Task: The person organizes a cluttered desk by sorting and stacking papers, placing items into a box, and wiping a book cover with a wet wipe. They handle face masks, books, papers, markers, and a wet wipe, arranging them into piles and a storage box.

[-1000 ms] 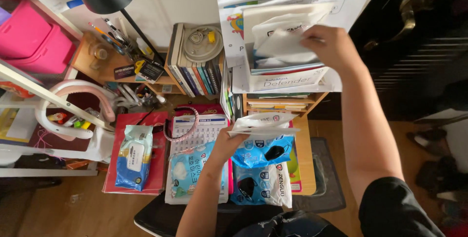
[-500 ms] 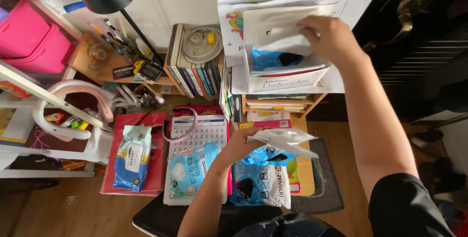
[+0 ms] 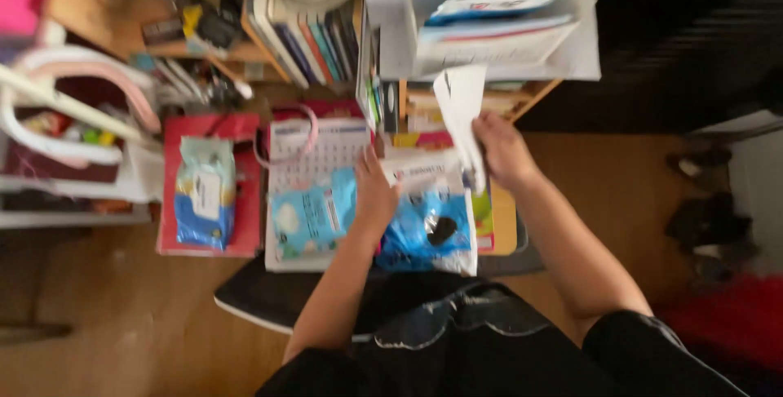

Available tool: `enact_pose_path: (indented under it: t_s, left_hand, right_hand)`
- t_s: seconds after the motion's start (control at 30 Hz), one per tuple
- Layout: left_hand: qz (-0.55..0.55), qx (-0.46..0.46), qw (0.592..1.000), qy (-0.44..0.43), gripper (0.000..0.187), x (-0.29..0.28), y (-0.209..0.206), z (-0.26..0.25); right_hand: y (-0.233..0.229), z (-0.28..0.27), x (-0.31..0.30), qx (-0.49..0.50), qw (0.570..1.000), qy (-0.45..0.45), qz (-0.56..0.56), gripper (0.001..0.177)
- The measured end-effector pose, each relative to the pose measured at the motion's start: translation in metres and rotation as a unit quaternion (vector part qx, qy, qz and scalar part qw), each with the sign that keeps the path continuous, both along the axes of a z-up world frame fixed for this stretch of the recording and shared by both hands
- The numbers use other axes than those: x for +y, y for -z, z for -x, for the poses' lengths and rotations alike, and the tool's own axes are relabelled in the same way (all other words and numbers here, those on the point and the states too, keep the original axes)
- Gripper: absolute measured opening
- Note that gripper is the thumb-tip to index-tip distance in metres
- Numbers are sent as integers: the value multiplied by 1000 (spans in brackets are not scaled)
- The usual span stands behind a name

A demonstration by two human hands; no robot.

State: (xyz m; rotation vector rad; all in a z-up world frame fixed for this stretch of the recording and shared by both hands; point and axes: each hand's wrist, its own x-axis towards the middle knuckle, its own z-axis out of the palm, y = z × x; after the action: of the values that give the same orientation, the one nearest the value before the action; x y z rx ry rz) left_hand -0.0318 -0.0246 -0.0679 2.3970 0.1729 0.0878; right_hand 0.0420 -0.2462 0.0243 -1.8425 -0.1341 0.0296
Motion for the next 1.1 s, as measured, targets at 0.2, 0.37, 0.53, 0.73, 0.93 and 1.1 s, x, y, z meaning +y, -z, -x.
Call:
enact_pose_path:
  t_s: [0.2, 0.37, 0.53, 0.73, 0.93, 1.1]
  left_hand:
    - [460, 40, 887, -5, 75, -32, -31, 17]
    - [438, 125, 888, 54, 67, -49, -8, 25]
    - [457, 82, 868, 175, 88, -56, -77, 33]
    - [317, 154, 931, 97, 53, -35, 6, 12]
    - [12, -206, 918, 340, 14, -23, -149, -65]
    - [-40, -289, 905, 310, 21, -37, -216, -129]
  right_hand:
    - [152, 24, -6, 216, 970, 102, -33, 29]
    - [113, 51, 10, 237, 970, 38, 48, 49]
    - [111, 58, 8, 57, 994, -72, 51, 57]
    - [-27, -15, -24, -275, 926, 20, 257, 24]
    - [-149, -126, -42, -365, 882, -103, 281, 18]
    - [-152, -214, -40, -121, 828, -332, 436, 69]
